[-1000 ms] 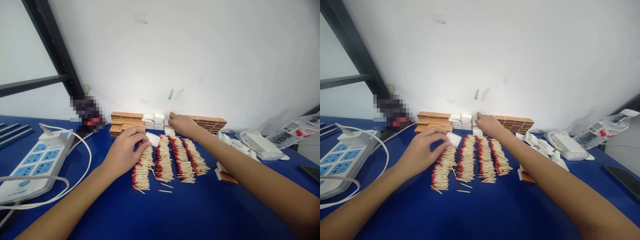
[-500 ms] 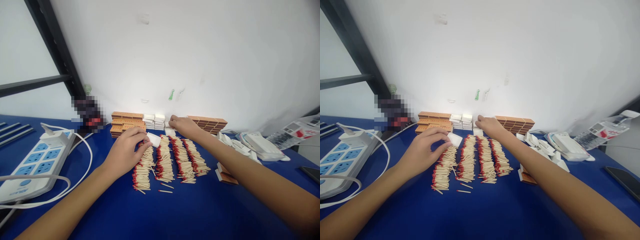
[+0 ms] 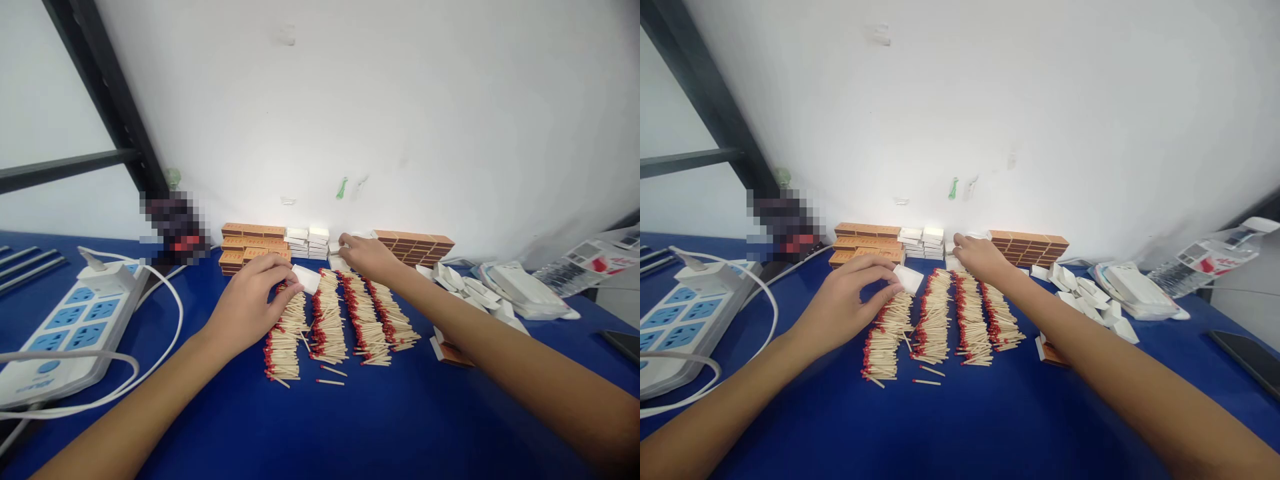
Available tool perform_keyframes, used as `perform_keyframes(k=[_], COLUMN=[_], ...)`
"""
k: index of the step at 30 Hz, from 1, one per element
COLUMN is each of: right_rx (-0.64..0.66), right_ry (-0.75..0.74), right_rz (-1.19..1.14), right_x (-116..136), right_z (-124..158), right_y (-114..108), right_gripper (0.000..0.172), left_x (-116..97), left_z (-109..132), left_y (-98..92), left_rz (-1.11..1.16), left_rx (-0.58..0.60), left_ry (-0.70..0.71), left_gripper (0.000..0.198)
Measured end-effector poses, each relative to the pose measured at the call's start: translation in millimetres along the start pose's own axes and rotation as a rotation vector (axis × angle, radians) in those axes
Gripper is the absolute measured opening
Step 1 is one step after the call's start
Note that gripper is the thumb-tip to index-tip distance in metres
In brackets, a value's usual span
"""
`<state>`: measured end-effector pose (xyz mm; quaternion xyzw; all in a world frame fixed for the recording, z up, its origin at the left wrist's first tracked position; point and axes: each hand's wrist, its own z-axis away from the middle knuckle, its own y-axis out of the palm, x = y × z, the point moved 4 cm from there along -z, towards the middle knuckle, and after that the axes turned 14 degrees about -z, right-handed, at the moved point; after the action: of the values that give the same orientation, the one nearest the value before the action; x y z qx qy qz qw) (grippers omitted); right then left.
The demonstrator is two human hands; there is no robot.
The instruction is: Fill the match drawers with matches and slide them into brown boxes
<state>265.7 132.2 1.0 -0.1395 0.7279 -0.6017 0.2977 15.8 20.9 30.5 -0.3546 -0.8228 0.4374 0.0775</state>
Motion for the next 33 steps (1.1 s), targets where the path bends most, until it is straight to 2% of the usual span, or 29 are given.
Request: perform_keyframes(k=[12, 21, 33], right_rx=[0.021, -0.005, -0.046], right_ry=[0.0, 0.05, 0.094], right_rz=[0.041, 0.014, -0.139], right_x=[8, 3, -2], right_z=[0, 1, 0], right_y=[3, 0, -3], right_gripper=[0.033, 0.036, 0.019], left_x=[2, 1, 1], left_z=[0, 0, -1], left_y=[0.0, 1.3, 0.5], left_rz=[-0.006, -0.007, -0.004], left_rx=[-0.013, -0.014, -0.014], left_ry=[0.012, 0.017, 0.016], left_gripper=[0.011, 0.012, 0.012])
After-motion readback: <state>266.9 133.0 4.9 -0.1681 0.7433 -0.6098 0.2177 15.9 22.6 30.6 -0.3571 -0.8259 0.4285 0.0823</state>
